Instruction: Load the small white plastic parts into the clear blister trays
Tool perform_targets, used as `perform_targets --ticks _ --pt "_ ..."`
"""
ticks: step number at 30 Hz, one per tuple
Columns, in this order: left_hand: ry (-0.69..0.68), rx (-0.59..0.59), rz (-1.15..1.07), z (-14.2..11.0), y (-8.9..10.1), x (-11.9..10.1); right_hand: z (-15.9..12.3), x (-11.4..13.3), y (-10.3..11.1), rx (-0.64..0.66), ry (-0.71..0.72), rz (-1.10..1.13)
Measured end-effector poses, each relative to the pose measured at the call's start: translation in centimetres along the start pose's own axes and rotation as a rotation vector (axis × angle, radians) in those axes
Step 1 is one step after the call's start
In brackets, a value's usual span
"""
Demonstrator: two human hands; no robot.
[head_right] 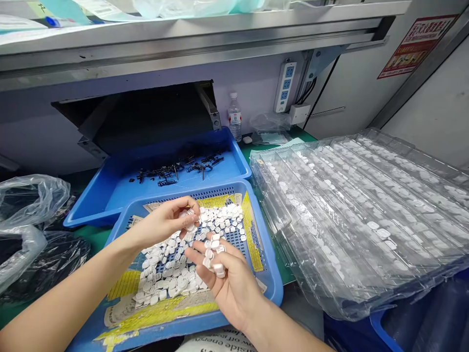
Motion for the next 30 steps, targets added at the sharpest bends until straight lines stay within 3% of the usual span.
perform_targets --ticks 9,18,24,30 --pt "-0.024 0.009 -0.013 -0.14 -0.07 0.0 -0.06 -0.26 -0.57 0.106 -0.026 0.098" --pt "-0.011 0.007 -0.037 -0.37 0.15 -0.24 0.18 -0.16 -0.67 0.069 -0.042 0.106" --pt "0.007 0.004 -0.055 -0.43 0.32 -0.25 0.04 -0.18 -0.97 0.142 -0.031 0.125" --pt "0.049 0.056 -0.121 -0.43 0.21 -0.28 0.27 -0.12 -0.76 0.131 -0.015 0.138"
Point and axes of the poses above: each hand's wrist, its own z-axis towards the middle knuckle, its own y-axis out of the back of the hand, x = y × z, the point moved 5 cm from there along z, towards the middle knuckle, and after that the axes turned 10 degrees about -x, right-handed, at the moved point
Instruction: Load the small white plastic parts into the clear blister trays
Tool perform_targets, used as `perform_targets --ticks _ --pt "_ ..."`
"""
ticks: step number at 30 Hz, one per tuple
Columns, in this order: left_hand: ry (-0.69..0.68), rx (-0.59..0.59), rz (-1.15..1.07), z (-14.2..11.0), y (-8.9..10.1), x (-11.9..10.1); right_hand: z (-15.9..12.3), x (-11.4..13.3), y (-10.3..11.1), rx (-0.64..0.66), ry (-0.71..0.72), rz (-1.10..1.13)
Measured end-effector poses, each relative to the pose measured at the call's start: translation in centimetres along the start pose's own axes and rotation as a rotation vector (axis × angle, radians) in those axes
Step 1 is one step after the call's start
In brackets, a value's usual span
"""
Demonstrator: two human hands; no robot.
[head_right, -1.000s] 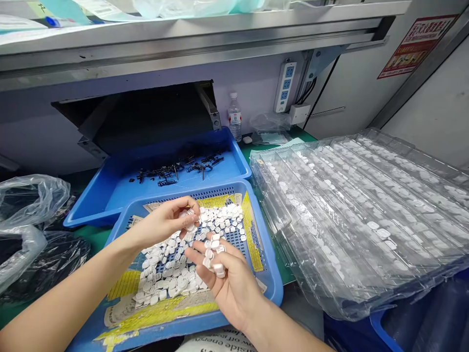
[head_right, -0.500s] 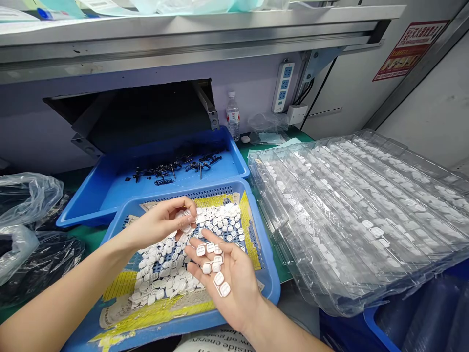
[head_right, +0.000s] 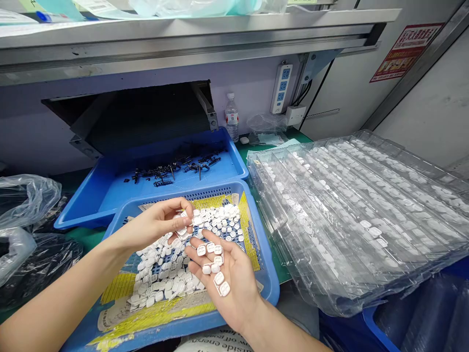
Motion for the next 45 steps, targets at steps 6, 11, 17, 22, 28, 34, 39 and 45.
perform_targets --ticks 6,11,17,22,28,34,39,45 --pt "0.046 0.048 -0.051 -0.2 -0.2 0.1 0.0 0.2 0.1 -0.028 0.024 -0.03" --pt "0.075 0.141 -0.022 -0.7 -1.0 0.0 0.2 0.4 0.6 -0.097 0.067 -0.068" --pt "0.06 0.193 -0.014 -0.9 -1.8 -0.4 0.1 0.2 0.9 -0.123 0.084 -0.171" --pt "0.029 0.164 0.092 -1.4 -2.6 -0.5 -0.1 0.2 0.7 -0.112 0.183 -0.377" --pt "-0.237 0.026 0.352 -2.5 -2.8 -1.8 0.2 0.3 0.6 -0.098 0.25 -0.506" --pt "-0.274 -0.027 0.428 -3.1 -2.4 -2.2 -0.1 0.4 0.6 -0.117 0.259 -0.462" --pt "0.007 0.008 0.057 -2.1 -2.0 -1.1 -0.3 0.8 0.7 -0.064 0.188 -0.18" --pt "0.104 0.055 -0.082 -1.8 -3.1 -0.4 -0.7 0.4 0.0 0.111 0.129 -0.26"
Point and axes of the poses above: each hand's wrist, its own z-axis towards the middle knuckle, its own y-axis out of the back of the hand, x = y × z, the point moved 5 cm from there along z, towards the middle knuckle, and after that the axes turned 10 degrees about -x, right-handed, at the moved point
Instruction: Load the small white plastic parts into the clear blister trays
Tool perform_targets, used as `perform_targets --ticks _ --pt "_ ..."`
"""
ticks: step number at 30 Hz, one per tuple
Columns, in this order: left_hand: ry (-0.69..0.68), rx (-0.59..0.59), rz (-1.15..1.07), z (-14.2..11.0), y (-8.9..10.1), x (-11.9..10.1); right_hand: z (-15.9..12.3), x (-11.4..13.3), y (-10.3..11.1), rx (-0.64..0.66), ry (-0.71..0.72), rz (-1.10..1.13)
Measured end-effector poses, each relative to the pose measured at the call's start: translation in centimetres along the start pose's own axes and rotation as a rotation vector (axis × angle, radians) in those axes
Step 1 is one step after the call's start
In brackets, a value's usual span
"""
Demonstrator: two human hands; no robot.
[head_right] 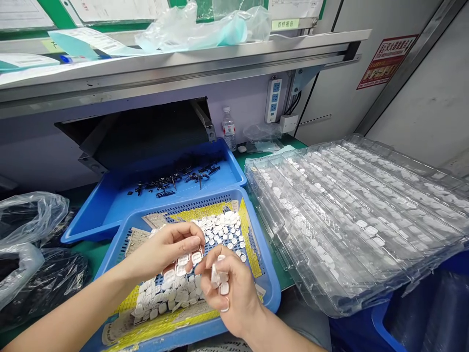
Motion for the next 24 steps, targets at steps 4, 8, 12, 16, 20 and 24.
perform_targets --ticks 4,8,12,16,20,24 --pt "-0.019 -0.027 -0.068 0.1 -0.8 0.3 0.2 -0.5 -0.2 -0.016 -0.016 -0.11" --pt "-0.099 -0.088 -0.077 0.1 -1.1 0.4 0.4 -0.8 -0.1 -0.067 -0.017 -0.24" --pt "-0.203 -0.207 0.071 0.2 -1.1 0.6 0.3 -1.0 -0.1 -0.063 -0.012 -0.29" --pt "-0.28 -0.168 0.0 0.5 -1.5 0.5 0.3 -1.0 -0.1 -0.066 0.004 -0.286" --pt "-0.136 -0.055 -0.225 0.9 -1.9 1.1 0.2 -0.9 0.0 -0.056 -0.002 -0.256" --pt "-0.04 -0.072 -0.396 1.0 -1.6 1.2 0.2 -0.4 0.2 -0.076 0.035 -0.181"
Point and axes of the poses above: each hand's wrist, its own z-axis towards the middle knuckle, its own y-axis out of the back of the hand, x = y × z, the point moved 5 cm from there along z, towards the middle knuckle, and after that the axes turned 10 degrees about -x, right-handed, at the moved point
